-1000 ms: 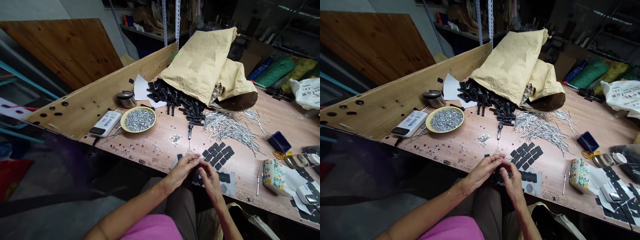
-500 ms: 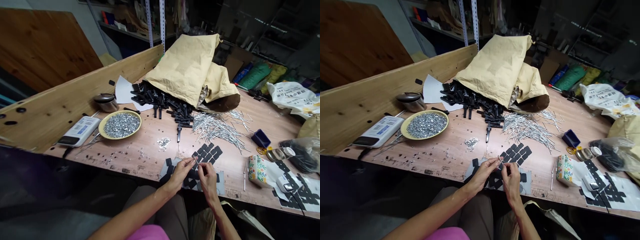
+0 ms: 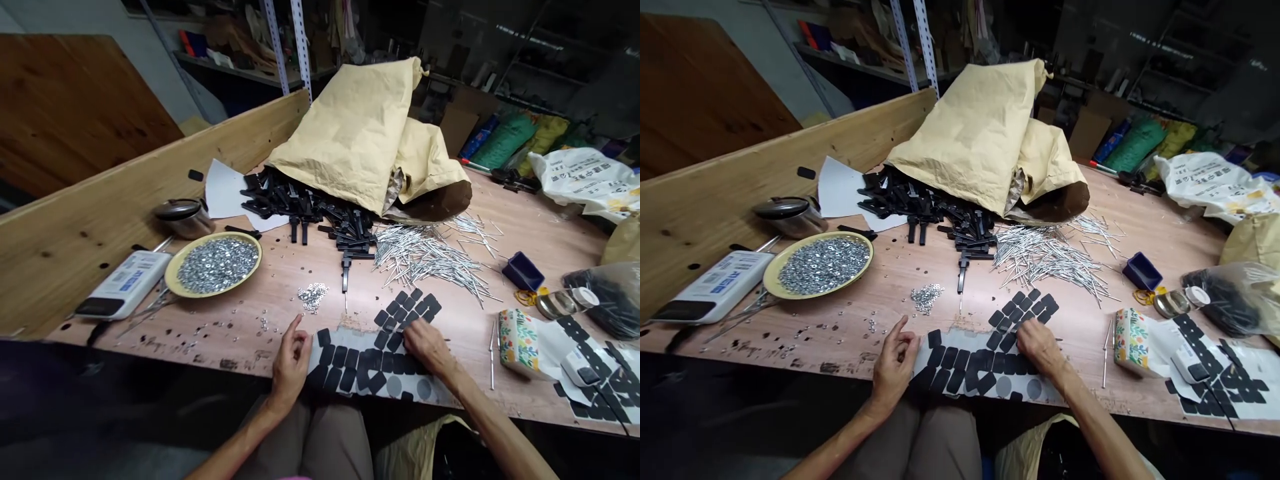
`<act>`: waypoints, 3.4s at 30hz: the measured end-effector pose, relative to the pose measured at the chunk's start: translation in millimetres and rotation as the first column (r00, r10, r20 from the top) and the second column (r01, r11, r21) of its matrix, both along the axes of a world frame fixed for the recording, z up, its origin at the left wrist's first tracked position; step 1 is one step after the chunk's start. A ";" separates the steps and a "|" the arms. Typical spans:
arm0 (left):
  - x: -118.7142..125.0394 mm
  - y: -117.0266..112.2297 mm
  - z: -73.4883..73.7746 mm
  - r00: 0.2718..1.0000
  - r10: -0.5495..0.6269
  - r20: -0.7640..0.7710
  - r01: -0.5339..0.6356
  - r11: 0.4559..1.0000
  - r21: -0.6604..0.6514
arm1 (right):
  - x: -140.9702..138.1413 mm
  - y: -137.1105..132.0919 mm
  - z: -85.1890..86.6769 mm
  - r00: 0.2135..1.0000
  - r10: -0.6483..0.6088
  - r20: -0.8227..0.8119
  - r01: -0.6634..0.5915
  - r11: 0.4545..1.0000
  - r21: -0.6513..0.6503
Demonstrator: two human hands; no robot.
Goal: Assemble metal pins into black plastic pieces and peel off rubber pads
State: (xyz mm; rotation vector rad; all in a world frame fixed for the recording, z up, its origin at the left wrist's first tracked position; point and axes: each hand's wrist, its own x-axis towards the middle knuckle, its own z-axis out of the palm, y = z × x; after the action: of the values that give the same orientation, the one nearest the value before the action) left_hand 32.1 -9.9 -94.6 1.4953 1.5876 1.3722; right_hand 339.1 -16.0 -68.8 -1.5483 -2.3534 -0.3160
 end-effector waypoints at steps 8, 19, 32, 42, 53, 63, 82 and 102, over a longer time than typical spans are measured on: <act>4.1 -0.1 -10.2 0.993 0.014 -0.116 -0.003 0.995 0.103 | 1.3 9.7 4.4 0.991 0.127 -0.043 -0.130 0.990 -0.063; 5.3 -0.3 -12.2 0.985 0.040 -0.168 -0.021 0.994 0.109 | 3.0 13.3 4.2 0.996 -0.075 -0.044 0.076 0.997 0.030; 6.1 -0.1 -12.7 0.968 0.056 -0.244 -0.028 0.993 0.117 | 4.2 15.3 9.2 0.978 -0.189 -0.089 0.190 0.982 0.006; 5.5 0.3 -11.7 0.958 0.054 -0.281 -0.012 0.989 0.148 | 8.3 17.5 8.1 0.996 -0.074 -0.045 0.067 0.989 -0.133; 6.3 0.1 -10.6 0.947 0.058 -0.315 -0.007 0.987 0.162 | -6.4 4.6 -0.7 0.995 -0.062 0.073 0.065 0.997 -0.042; 6.0 -0.6 -10.3 0.944 0.050 -0.325 0.008 0.985 0.175 | -12.0 -11.1 27.7 0.964 -0.226 -0.140 0.202 0.965 -0.167; 3.8 3.8 2.0 0.986 -0.032 -0.166 0.059 0.986 0.156 | -148.9 54.8 38.4 0.942 -0.314 -0.117 0.263 0.910 -0.321; -8.2 3.7 81.6 0.819 -0.334 -0.467 0.488 0.834 0.259 | -143.1 33.9 101.4 0.714 -0.494 -0.496 -0.342 0.372 -0.863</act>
State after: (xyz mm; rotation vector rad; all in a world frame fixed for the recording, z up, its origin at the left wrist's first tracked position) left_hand 23.9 -6.2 -13.0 2.3266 1.1296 1.1880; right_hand 196.0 17.9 32.5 -1.6642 -1.7094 1.6738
